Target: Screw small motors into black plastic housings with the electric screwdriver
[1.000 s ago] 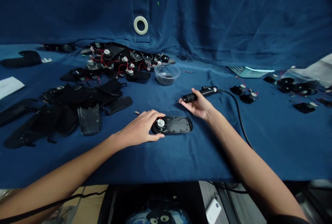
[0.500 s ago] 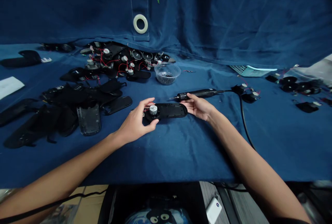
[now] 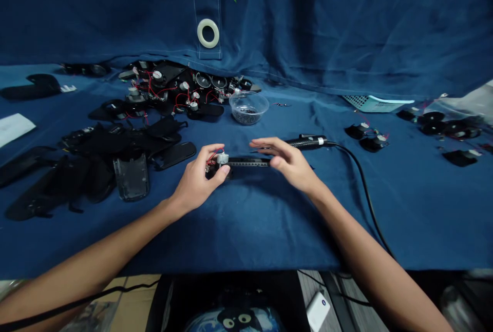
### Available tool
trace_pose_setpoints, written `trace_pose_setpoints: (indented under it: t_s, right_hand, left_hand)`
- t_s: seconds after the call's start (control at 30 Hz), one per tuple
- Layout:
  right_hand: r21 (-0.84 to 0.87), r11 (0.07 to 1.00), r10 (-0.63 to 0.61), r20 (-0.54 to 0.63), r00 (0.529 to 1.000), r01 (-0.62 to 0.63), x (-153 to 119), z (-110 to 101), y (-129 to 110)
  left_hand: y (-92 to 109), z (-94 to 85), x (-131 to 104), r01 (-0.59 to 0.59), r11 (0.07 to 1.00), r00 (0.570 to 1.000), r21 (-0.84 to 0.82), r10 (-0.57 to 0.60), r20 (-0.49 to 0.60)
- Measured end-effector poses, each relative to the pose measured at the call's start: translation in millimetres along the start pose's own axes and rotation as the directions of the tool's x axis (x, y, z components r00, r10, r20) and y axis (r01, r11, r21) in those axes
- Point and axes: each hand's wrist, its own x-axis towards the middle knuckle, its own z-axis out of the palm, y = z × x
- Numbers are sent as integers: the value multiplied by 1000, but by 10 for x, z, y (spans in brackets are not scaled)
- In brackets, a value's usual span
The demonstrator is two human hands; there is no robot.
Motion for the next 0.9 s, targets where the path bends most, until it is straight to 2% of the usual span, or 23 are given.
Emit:
trace_pose_setpoints:
  t_s: [0.1,0.23,0.33,0.4,0.43,0.5,0.67,0.77,0.9]
  right_hand:
    - [-196,978,-60,71,996,73,-28,77,-20]
    - [-333,935,-141,-25,990,125,-32,188,28]
    - [-412,901,-200,-114,973,137,-39,245,50]
    - [-458,880,-229,-168,959,130,-48,268,45]
    - [-472,873,-242,-196,950,125,-54,278,36]
    - [-478,872,-248,-237,939,110,-67,307,14]
    - [-460,883,-254,-296,921,96,-104,440,-38]
    - [-436,890,-274,-283,919,131,-116,514,-46]
    - [-429,887,-299,-255,920,170,-117,550,-45]
  left_hand:
    - [-10,-2,32,79,990,996,-116,-82,-19]
    - [-39,-12,65,90,990,994,-106,-96,-49]
    - [-63,-17,59,-66,998,982,16,68,-175]
    - [-65,-15,43,-177,968,934,177,222,-281]
    - [-60,-10,33,-201,947,910,253,276,-310]
    - [-44,12,13,-199,922,894,332,309,-323]
    - [-29,131,-16,-142,932,895,333,265,-360]
    - [-55,179,-11,-100,962,902,253,195,-385]
    - [-93,185,9,-45,992,927,117,85,-365]
